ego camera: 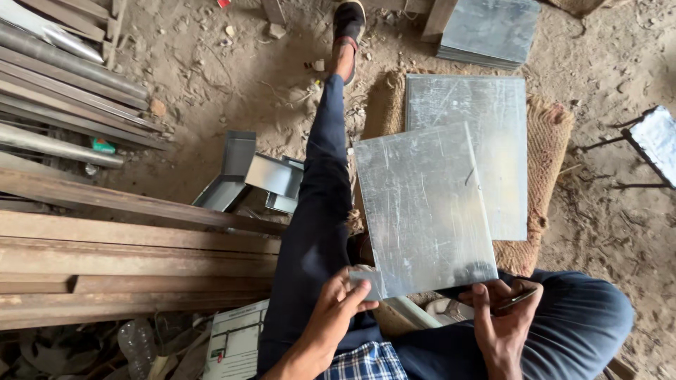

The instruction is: The person marks a rectangular metal sheet using a CD as a circular guide and a measuring tape for alignment. They use a marker to draw lines and circles on the sheet, then place a small metal square on the sheet and mark around it.

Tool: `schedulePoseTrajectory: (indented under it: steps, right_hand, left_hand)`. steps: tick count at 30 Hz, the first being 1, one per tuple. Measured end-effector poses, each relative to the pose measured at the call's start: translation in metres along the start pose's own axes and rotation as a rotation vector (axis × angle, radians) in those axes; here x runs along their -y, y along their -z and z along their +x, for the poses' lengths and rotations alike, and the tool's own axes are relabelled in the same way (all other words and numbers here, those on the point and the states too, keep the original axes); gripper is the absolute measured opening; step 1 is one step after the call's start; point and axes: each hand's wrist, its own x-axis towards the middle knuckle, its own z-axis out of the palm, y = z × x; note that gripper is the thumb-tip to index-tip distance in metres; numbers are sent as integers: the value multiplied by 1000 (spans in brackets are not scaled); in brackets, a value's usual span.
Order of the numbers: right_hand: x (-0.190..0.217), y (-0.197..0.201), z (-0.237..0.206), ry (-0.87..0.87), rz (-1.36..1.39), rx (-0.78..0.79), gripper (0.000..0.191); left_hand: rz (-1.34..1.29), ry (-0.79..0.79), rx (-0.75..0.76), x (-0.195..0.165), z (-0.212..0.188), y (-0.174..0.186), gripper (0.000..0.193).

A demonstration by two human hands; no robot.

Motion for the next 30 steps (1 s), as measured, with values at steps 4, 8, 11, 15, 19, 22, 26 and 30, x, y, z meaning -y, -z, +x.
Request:
schedulePoseTrajectory:
  steps: [4,8,11,15,19,22,26,30]
  right_hand:
    - [-8,6,-2,247,45,99,62]
    - [-8,10,2,242,-17,102,80]
    - [-5,12,5,221,-58,37,86]
    - [-1,13,7,192,-19,-4,85]
    - [0,10,5,213,24,-9,83]
    - [1,9,3,187,-5,-6,83]
    - [1,8,0,180,4,22,81]
    - [1,8,-1,188,10,25,80]
  left_hand:
    - [-8,-109,-72,1,9,-6,20]
    - [-15,-220,-111,-2,18,-3,21]
    - [51,-218,-173,1,21,-3,20]
    - [73,-168,-199,8,25,-6,16]
    - [82,-298,-223,14,29,-4,16]
    - [107,-336,-245,16,31,1,16]
    - [112,-331,-215,17,33,4,14]
    - [112,-277,-168,17,34,2,11]
